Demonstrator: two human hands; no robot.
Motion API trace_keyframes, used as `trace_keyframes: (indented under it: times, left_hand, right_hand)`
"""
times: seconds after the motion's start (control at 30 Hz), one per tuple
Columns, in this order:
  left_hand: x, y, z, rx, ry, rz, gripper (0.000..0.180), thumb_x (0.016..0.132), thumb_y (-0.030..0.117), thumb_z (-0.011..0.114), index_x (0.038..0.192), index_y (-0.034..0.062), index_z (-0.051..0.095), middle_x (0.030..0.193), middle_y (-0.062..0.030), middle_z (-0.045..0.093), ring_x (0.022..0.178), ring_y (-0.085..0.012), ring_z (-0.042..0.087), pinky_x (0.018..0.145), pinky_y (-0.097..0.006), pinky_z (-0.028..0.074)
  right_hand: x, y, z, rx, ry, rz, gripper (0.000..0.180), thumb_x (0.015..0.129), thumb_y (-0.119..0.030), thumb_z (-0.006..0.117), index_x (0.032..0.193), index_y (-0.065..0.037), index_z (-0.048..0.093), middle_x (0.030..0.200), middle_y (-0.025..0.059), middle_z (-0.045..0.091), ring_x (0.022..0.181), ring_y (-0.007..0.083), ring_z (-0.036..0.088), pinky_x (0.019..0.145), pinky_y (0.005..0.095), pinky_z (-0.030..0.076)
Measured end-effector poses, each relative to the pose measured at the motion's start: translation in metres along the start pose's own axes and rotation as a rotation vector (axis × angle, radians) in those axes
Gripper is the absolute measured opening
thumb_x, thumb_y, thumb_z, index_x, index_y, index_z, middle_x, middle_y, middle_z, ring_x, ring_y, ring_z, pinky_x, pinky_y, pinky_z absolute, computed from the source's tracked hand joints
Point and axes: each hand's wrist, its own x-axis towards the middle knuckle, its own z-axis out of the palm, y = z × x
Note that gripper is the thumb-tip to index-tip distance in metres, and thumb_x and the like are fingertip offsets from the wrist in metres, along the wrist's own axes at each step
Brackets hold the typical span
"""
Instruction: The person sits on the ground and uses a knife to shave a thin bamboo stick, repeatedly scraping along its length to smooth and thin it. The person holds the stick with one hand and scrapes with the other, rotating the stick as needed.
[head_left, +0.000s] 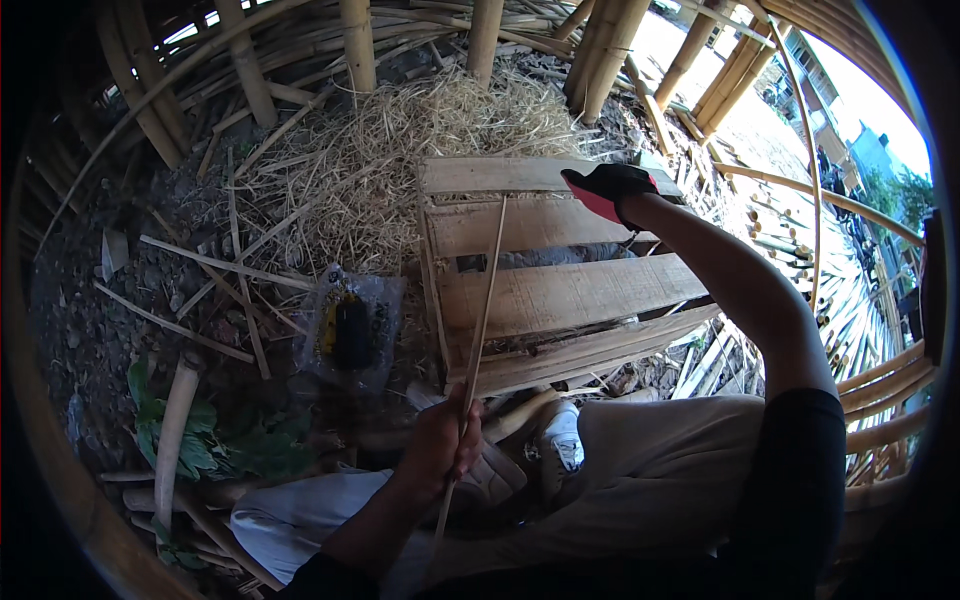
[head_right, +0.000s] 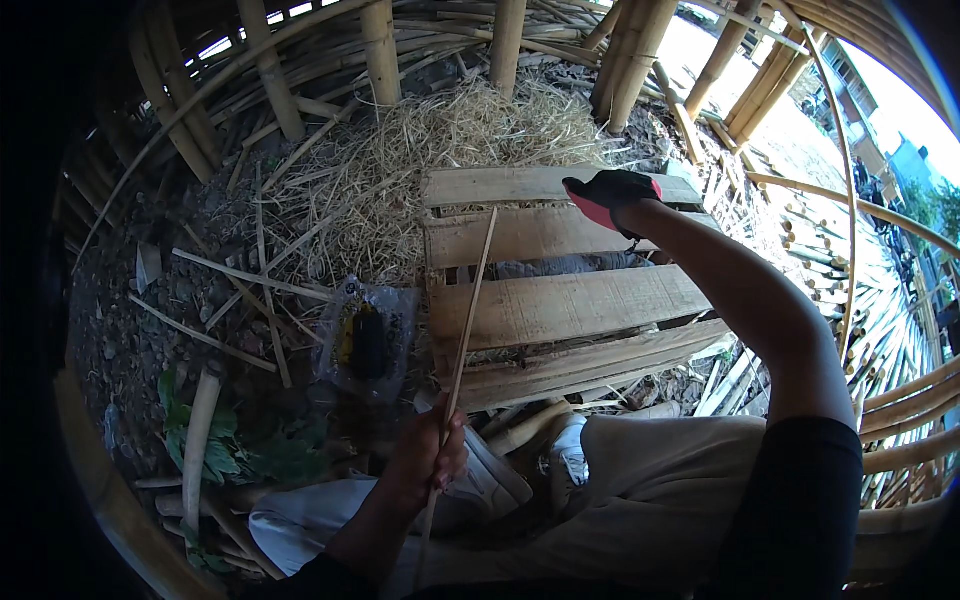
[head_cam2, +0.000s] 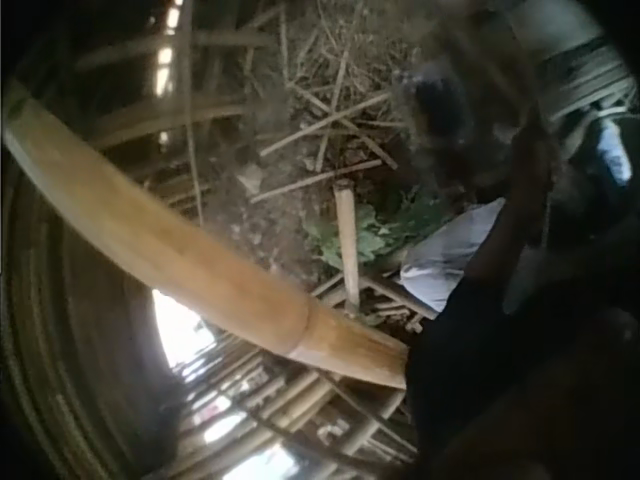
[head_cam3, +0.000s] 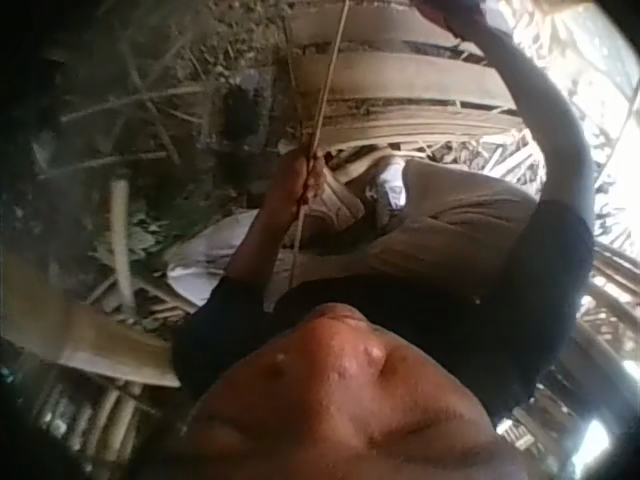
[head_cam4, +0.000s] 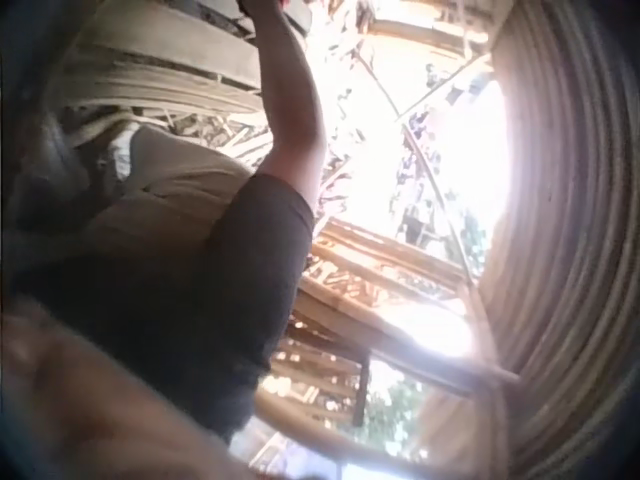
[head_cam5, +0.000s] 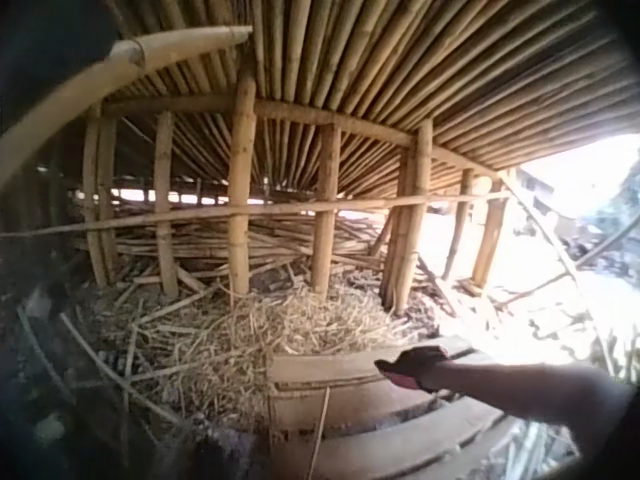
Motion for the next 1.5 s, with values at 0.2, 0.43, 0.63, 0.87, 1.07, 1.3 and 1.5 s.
trace_keyframes:
  times: [0.2,0.43,0.63,0.87,1.07,1.3,1.5]
  left_hand:
    - [0.008,-0.003,-0.008,-0.051,-0.027,-0.019,0.051,0.109,0.057,0.036,0.093,0.0107,0.049,0.049,0.0012,0.038,0.035,-0.0106,0.037,0.037,-0.027,0.031]
    - [0.007,0.001,-0.007,-0.098,-0.038,-0.032,0.051,0.109,0.057,0.036,0.092,0.0107,0.049,0.050,0.0016,0.037,0.035,-0.0099,0.037,0.037,-0.026,0.031]
    - [0.001,0.007,0.000,-0.088,-0.001,-0.067,0.050,0.109,0.056,0.037,0.093,0.0099,0.049,0.050,0.0014,0.038,0.035,-0.0101,0.039,0.037,-0.026,0.033]
    - [0.001,0.006,0.005,-0.073,0.033,0.005,0.047,0.111,0.050,0.037,0.095,0.0089,0.052,0.051,0.0009,0.040,0.036,-0.0098,0.038,0.038,-0.026,0.033]
    - [-0.005,0.011,0.005,-0.076,0.046,-0.011,0.045,0.112,0.048,0.036,0.094,0.0092,0.052,0.051,0.0009,0.041,0.036,-0.0099,0.037,0.037,-0.026,0.032]
    - [-0.002,0.004,0.003,0.009,0.078,0.011,0.047,0.111,0.049,0.037,0.093,0.0088,0.052,0.051,0.0011,0.043,0.036,-0.0090,0.040,0.037,-0.026,0.032]
    - [-0.008,0.002,0.007,0.070,0.099,0.028,0.047,0.111,0.051,0.037,0.095,0.0087,0.054,0.053,0.0016,0.043,0.038,-0.0085,0.041,0.038,-0.026,0.032]
  right_hand:
    - [-0.064,-0.042,-0.048,0.214,-0.142,0.050,0.080,0.098,-0.075,0.038,0.095,-0.005,0.076,0.090,0.0141,0.072,0.083,0.0287,0.071,0.087,0.0403,0.053]
    - [-0.145,-0.084,-0.022,0.084,0.024,-0.552,0.062,0.107,-0.058,0.033,0.106,-0.011,0.074,0.087,0.0188,0.072,0.084,0.0397,0.071,0.079,0.0494,0.055]
    - [-0.184,-0.121,0.003,0.022,-0.298,-0.551,0.057,0.108,-0.049,0.029,0.112,-0.015,0.074,0.077,0.0188,0.071,0.075,0.0410,0.070,0.070,0.0505,0.055]
    - [-0.176,-0.119,0.006,-0.028,-0.207,-0.581,0.057,0.107,-0.049,0.031,0.102,-0.012,0.074,0.076,0.0181,0.071,0.073,0.0394,0.070,0.072,0.0495,0.055]
    - [-0.119,-0.089,-0.010,-0.127,-0.090,-0.394,0.055,0.107,-0.048,0.030,0.107,-0.010,0.070,0.087,0.0166,0.074,0.085,0.0400,0.071,0.079,0.0515,0.055]
    - [-0.185,-0.123,-0.011,-0.063,-0.306,-0.544,0.058,0.105,-0.046,0.030,0.099,-0.010,0.075,0.093,0.0199,0.074,0.092,0.0404,0.071,0.086,0.0509,0.055]
    - [-0.137,-0.110,-0.025,-0.063,-0.206,-0.421,0.054,0.104,-0.046,0.033,0.110,-0.010,0.072,0.108,0.0201,0.073,0.101,0.0404,0.070,0.089,0.0497,0.055]
